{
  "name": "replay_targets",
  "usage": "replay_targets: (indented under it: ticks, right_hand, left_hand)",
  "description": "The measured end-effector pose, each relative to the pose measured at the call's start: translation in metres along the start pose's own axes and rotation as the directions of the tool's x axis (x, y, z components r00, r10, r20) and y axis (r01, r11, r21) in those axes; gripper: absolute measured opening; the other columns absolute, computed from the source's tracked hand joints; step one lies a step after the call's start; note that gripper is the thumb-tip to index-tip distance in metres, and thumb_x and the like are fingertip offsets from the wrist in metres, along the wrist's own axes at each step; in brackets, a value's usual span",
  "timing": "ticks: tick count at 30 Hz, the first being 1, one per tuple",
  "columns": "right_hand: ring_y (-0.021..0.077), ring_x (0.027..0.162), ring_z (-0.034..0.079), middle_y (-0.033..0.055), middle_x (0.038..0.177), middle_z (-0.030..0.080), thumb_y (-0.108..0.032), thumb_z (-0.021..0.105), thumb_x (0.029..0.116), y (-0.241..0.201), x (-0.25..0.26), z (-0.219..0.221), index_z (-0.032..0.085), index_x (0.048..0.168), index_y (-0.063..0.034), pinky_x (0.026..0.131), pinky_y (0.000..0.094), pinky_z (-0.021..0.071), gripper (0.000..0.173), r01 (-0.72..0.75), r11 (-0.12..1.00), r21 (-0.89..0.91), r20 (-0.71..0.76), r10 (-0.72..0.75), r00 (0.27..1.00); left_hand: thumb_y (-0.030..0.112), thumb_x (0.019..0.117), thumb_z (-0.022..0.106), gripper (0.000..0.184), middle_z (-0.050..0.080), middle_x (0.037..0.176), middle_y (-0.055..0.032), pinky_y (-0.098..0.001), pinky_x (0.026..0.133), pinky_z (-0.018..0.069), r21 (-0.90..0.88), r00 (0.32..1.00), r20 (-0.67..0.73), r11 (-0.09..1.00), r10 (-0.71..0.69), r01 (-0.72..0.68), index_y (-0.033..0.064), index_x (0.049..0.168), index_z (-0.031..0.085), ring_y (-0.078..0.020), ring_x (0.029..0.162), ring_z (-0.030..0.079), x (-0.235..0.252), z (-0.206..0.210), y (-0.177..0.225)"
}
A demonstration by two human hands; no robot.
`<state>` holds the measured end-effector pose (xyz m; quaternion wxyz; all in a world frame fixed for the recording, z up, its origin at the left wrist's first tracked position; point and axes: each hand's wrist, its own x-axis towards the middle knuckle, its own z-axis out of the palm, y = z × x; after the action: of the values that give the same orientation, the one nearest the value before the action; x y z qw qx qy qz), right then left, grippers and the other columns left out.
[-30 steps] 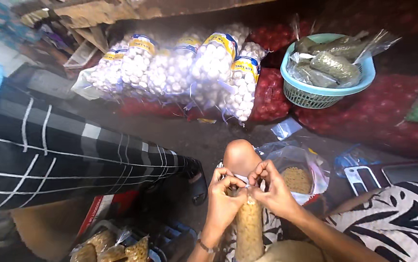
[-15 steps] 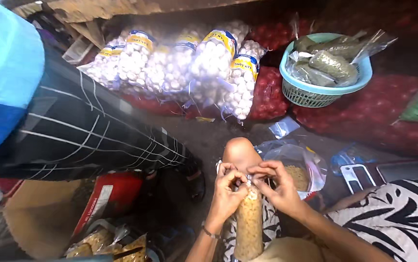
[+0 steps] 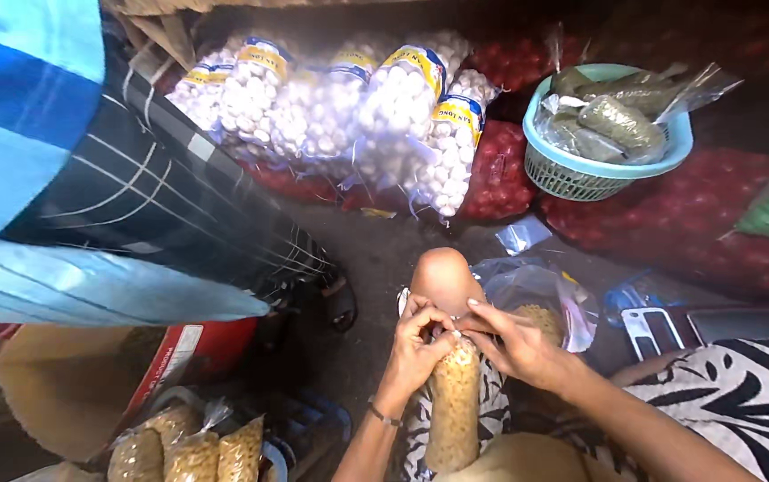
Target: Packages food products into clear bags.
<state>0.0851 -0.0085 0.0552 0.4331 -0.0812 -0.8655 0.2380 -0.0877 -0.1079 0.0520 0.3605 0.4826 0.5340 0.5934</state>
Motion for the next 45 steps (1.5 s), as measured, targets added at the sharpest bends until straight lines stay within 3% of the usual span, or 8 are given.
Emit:
replay_targets:
  ticks: [8,12,17,21,27,31,37,45]
  right_hand:
    - [0.0055,0.079,0.071,0.0007,0.091,0.073,0.002,0.065,0.0845,-0.010,0.005,0.006,0.042,0.131,0.0018,0.072,0.0230,0.0607,0.052,-0.528,0.731,0.433,0.118,0.534,0.837]
    - [0.0075,0.081,0.072,0.0017,0.098,0.074,0.003,0.052,0.0958,0.002,0.005,-0.006,0.060,0.118,0.0039,0.074,0.0265,0.0628,0.024,-0.615,0.519,0.593,0.278,0.585,0.762]
    - [0.0203,0.103,0.071,0.0136,0.112,0.072,-0.025,0.056,0.1048,0.001,0.011,-0.028,0.067,0.126,-0.0008,0.091,0.0327,0.0579,0.034,-0.290,0.949,0.122,0.429,0.213,0.878]
    - [0.0276,0.080,0.071,0.0113,0.088,0.068,-0.032,0.052,0.1044,-0.015,0.029,-0.044,0.070,0.104,-0.0031,0.062,0.0374,0.0589,0.034,0.024,0.973,-0.229,0.523,0.102,0.846]
    - [0.0225,0.062,0.065,0.0067,0.070,0.060,-0.016,0.062,0.0948,-0.016,0.043,-0.065,0.066,0.085,-0.0067,0.051,0.0357,0.0539,0.014,0.116,0.983,-0.144,0.663,0.009,0.749]
    - [0.0227,0.069,0.068,0.0082,0.076,0.066,-0.012,0.060,0.0965,-0.008,0.053,-0.072,0.069,0.088,-0.0056,0.060,0.0400,0.0559,0.013,-0.104,0.989,0.109,0.752,-0.014,0.659]
    - [-0.0066,0.056,0.043,-0.0115,0.064,0.052,-0.016,0.055,0.0953,-0.013,0.043,-0.053,0.065,0.077,-0.0116,0.052,0.0139,0.0327,0.021,-0.809,0.506,0.300,0.798,0.332,0.503]
    - [-0.0060,0.045,0.038,-0.0139,0.058,0.050,-0.012,0.052,0.0927,-0.027,0.034,-0.047,0.065,0.075,-0.0205,0.043,0.0128,0.0296,0.023,-0.909,0.071,0.411,0.797,0.455,0.396]
  left_hand:
    - [0.001,0.0800,0.074,0.007,0.058,0.105,-0.0011,-0.0121,0.071,0.0518,-0.033,1.000,0.007,0.999,-0.030,0.030,0.0066,0.084,0.072,0.0003,0.086,0.058,0.001,0.002,0.000]
    - [0.001,0.0804,0.074,0.008,0.060,0.105,-0.0003,-0.0124,0.072,0.0526,-0.070,1.000,0.006,0.997,-0.029,0.029,0.0072,0.085,0.073,0.0007,0.087,0.059,-0.002,0.000,0.002]
    - [0.002,0.0818,0.074,0.007,0.059,0.105,-0.0002,-0.0128,0.073,0.0526,-0.069,0.999,0.035,0.998,-0.007,0.009,0.0074,0.086,0.073,0.0002,0.089,0.059,-0.002,-0.001,0.001]
    - [0.000,0.0812,0.074,0.006,0.058,0.102,-0.0011,-0.0109,0.074,0.0506,-0.033,0.993,0.107,0.999,0.040,-0.036,0.0049,0.085,0.072,0.0021,0.087,0.056,0.000,0.008,0.010]
    - [0.003,0.0824,0.074,0.005,0.055,0.100,-0.0013,-0.0084,0.073,0.0468,-0.054,0.976,0.195,0.995,0.096,-0.087,0.0044,0.086,0.073,0.0037,0.087,0.053,-0.003,0.018,0.015]
    - [0.006,0.0842,0.076,0.005,0.055,0.102,-0.0023,-0.0089,0.074,0.0473,-0.066,0.967,0.225,0.992,0.118,-0.105,0.0052,0.087,0.072,0.0032,0.088,0.054,-0.007,0.014,0.021]
    - [0.010,0.0848,0.077,0.007,0.056,0.105,-0.0012,-0.0104,0.079,0.0505,-0.106,0.952,0.250,0.982,0.178,-0.156,0.0075,0.088,0.073,0.0024,0.094,0.056,-0.006,0.001,0.018]
    - [0.012,0.0884,0.074,0.008,0.056,0.108,-0.0027,-0.0126,0.083,0.0503,-0.248,0.922,0.320,0.958,0.219,-0.142,0.0055,0.091,0.070,0.0005,0.097,0.056,0.001,-0.001,0.009]
